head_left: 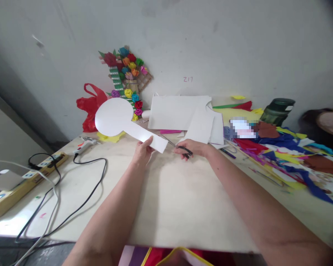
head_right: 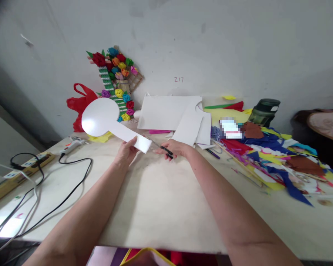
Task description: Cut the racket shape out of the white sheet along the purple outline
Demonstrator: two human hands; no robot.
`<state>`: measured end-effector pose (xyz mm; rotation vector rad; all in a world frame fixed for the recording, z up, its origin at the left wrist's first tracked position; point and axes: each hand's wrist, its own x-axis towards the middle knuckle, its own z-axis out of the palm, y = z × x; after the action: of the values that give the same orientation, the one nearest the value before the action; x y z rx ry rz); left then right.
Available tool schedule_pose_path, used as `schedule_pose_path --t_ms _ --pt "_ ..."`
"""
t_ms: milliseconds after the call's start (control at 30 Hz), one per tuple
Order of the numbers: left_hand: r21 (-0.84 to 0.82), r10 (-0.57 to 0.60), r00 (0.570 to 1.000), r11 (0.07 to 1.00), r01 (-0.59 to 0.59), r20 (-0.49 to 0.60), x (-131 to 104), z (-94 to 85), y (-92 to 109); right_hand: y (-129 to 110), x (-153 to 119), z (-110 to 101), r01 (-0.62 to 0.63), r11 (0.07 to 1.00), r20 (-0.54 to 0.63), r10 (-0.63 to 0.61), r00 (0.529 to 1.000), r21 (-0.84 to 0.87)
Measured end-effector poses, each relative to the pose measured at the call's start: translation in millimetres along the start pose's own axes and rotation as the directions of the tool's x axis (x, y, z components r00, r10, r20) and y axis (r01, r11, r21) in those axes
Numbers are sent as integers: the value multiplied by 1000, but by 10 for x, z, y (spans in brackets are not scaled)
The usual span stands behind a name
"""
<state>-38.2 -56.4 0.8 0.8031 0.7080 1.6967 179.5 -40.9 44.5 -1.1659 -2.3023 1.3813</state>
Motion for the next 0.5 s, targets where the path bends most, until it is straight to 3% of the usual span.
schedule_pose_path --t_ms 500 --pt "-1 -14 1000 1000 14 -4 -5 5 1 -7 12 43 22 1000 -35 -23 999 -5"
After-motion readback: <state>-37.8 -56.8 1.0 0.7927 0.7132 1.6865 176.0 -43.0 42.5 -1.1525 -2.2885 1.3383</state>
